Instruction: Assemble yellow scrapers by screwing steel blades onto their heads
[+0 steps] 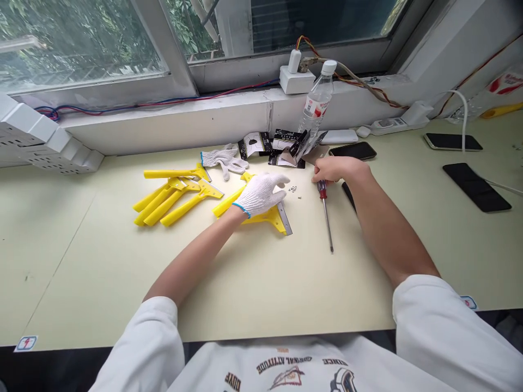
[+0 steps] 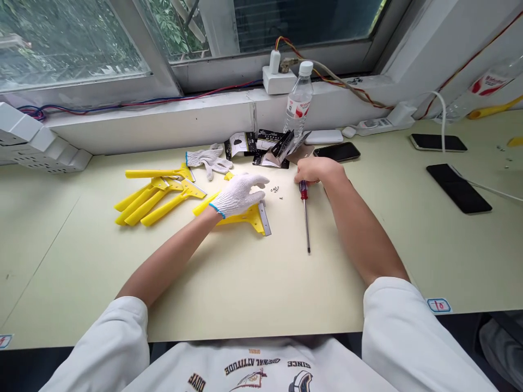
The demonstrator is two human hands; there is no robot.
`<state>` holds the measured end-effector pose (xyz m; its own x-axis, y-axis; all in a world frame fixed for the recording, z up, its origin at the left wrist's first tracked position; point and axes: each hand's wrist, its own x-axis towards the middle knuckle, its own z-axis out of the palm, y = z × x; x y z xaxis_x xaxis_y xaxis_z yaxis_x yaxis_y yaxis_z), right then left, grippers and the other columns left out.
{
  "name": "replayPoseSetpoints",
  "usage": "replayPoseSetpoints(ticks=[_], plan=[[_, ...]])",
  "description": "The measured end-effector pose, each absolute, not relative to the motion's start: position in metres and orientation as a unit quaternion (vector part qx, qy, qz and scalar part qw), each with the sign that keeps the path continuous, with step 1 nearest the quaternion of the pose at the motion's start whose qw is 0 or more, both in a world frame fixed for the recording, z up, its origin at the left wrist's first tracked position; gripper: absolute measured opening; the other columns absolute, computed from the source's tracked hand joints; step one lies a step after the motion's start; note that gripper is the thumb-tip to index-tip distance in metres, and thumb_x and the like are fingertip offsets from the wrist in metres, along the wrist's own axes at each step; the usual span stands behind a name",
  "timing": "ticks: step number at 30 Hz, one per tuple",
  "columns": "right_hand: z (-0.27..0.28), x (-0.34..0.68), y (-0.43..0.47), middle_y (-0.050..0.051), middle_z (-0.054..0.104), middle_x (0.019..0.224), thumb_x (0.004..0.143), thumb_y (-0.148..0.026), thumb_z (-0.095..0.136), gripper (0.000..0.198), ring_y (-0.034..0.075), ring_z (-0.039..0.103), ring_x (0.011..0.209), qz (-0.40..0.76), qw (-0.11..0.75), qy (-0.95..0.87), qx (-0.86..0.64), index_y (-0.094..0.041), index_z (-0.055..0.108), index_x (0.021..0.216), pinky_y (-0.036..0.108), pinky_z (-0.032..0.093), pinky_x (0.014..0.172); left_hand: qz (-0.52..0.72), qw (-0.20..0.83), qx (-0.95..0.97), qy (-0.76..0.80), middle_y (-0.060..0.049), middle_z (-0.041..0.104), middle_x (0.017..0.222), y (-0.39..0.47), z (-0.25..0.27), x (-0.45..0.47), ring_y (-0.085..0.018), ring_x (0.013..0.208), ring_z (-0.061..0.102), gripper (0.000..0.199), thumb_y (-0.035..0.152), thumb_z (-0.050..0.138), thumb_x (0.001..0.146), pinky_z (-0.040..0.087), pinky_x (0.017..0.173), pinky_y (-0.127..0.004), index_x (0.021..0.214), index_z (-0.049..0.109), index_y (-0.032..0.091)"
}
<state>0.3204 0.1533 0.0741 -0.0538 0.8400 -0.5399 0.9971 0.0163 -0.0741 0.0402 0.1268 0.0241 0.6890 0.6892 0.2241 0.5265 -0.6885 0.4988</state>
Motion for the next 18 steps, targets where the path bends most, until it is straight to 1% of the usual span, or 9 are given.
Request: replayPoseSetpoints(ticks=[3, 5, 7, 8, 10, 12, 14, 16, 18], plan=[[0.075, 0.315, 0.152, 0.017, 0.076, 0.108, 0.100, -0.047, 0.068, 0.035, 0.027, 0.069, 0.088, -0.209, 0.212, 0.638, 0.710, -0.014, 0.074, 0.108, 0.036, 0.044, 0.070, 0.123, 0.172, 0.920, 0.329, -0.008, 0.080, 0.114, 0.106, 0.040, 0.019, -0.028, 0.105, 0.073, 0.035, 0.033, 0.066, 0.099, 0.057, 0.095, -0.042, 0.130, 0.077, 0.021], [0.082, 0.308, 0.146, 0.023, 0.071, 0.130, 0.103, -0.049, 0.066, 0.045, 0.034, 0.070, 0.108, -0.151, 0.183, 0.623, 0.745, -0.011, 0.067, 0.127, 0.037, 0.047, 0.075, 0.056, 0.141, 0.941, 0.302, -0.010, 0.078, 0.112, 0.090, 0.046, 0.009, -0.030, 0.103, 0.072, 0.041, 0.038, 0.071, 0.096, 0.056, 0.089, -0.042, 0.134, 0.076, 0.022], [0.090, 0.298, 0.138, 0.022, 0.067, 0.141, 0.103, -0.047, 0.066, 0.049, 0.036, 0.066, 0.123, -0.112, 0.153, 0.635, 0.748, -0.013, 0.060, 0.138, 0.037, 0.047, 0.080, 0.038, 0.108, 0.957, 0.268, -0.010, 0.075, 0.122, 0.077, 0.048, 0.003, -0.033, 0.109, 0.070, 0.043, 0.038, 0.076, 0.091, 0.054, 0.087, -0.042, 0.132, 0.076, 0.026], [0.095, 0.291, 0.132, 0.020, 0.067, 0.142, 0.103, -0.047, 0.067, 0.048, 0.035, 0.066, 0.125, -0.115, 0.143, 0.655, 0.733, -0.016, 0.059, 0.138, 0.036, 0.047, 0.081, 0.034, 0.089, 0.961, 0.260, -0.010, 0.074, 0.125, 0.072, 0.048, 0.002, -0.034, 0.112, 0.069, 0.041, 0.035, 0.077, 0.089, 0.053, 0.086, -0.041, 0.130, 0.077, 0.028], [0.102, 0.274, 0.120, 0.015, 0.070, 0.136, 0.101, -0.050, 0.068, 0.043, 0.030, 0.069, 0.115, -0.158, 0.131, 0.706, 0.678, -0.020, 0.062, 0.131, 0.034, 0.046, 0.077, 0.023, 0.064, 0.965, 0.254, -0.009, 0.073, 0.125, 0.068, 0.044, -0.001, -0.032, 0.109, 0.069, 0.034, 0.027, 0.075, 0.090, 0.051, 0.082, -0.039, 0.123, 0.078, 0.029], [0.106, 0.255, 0.108, 0.014, 0.073, 0.124, 0.102, -0.054, 0.065, 0.039, 0.026, 0.071, 0.097, -0.224, 0.146, 0.744, 0.613, -0.020, 0.066, 0.121, 0.034, 0.044, 0.069, 0.007, 0.055, 0.965, 0.255, -0.009, 0.074, 0.117, 0.069, 0.040, -0.003, -0.027, 0.096, 0.071, 0.027, 0.020, 0.070, 0.093, 0.049, 0.077, -0.036, 0.118, 0.078, 0.026], [0.106, 0.235, 0.095, 0.013, 0.074, 0.115, 0.102, -0.055, 0.063, 0.037, 0.026, 0.070, 0.090, -0.230, 0.193, 0.762, 0.573, -0.020, 0.069, 0.111, 0.034, 0.042, 0.065, -0.005, 0.052, 0.961, 0.270, -0.009, 0.074, 0.111, 0.073, 0.037, -0.007, -0.023, 0.081, 0.070, 0.022, 0.016, 0.067, 0.095, 0.046, 0.070, -0.035, 0.113, 0.077, 0.022], [0.104, 0.218, 0.085, 0.014, 0.073, 0.114, 0.099, -0.047, 0.066, 0.032, 0.026, 0.069, 0.089, -0.224, 0.228, 0.775, 0.545, -0.018, 0.072, 0.109, 0.034, 0.041, 0.063, -0.023, 0.042, 0.955, 0.294, -0.009, 0.073, 0.108, 0.075, 0.037, -0.012, -0.022, 0.073, 0.069, 0.020, 0.013, 0.067, 0.093, 0.043, 0.065, -0.035, 0.110, 0.075, 0.020], [0.100, 0.209, 0.079, 0.015, 0.073, 0.114, 0.096, -0.041, 0.068, 0.029, 0.027, 0.070, 0.089, -0.215, 0.247, 0.783, 0.529, -0.016, 0.074, 0.108, 0.034, 0.040, 0.062, -0.048, 0.030, 0.948, 0.313, -0.009, 0.073, 0.107, 0.076, 0.040, -0.017, -0.022, 0.071, 0.068, 0.019, 0.011, 0.067, 0.090, 0.039, 0.062, -0.035, 0.106, 0.073, 0.019]])
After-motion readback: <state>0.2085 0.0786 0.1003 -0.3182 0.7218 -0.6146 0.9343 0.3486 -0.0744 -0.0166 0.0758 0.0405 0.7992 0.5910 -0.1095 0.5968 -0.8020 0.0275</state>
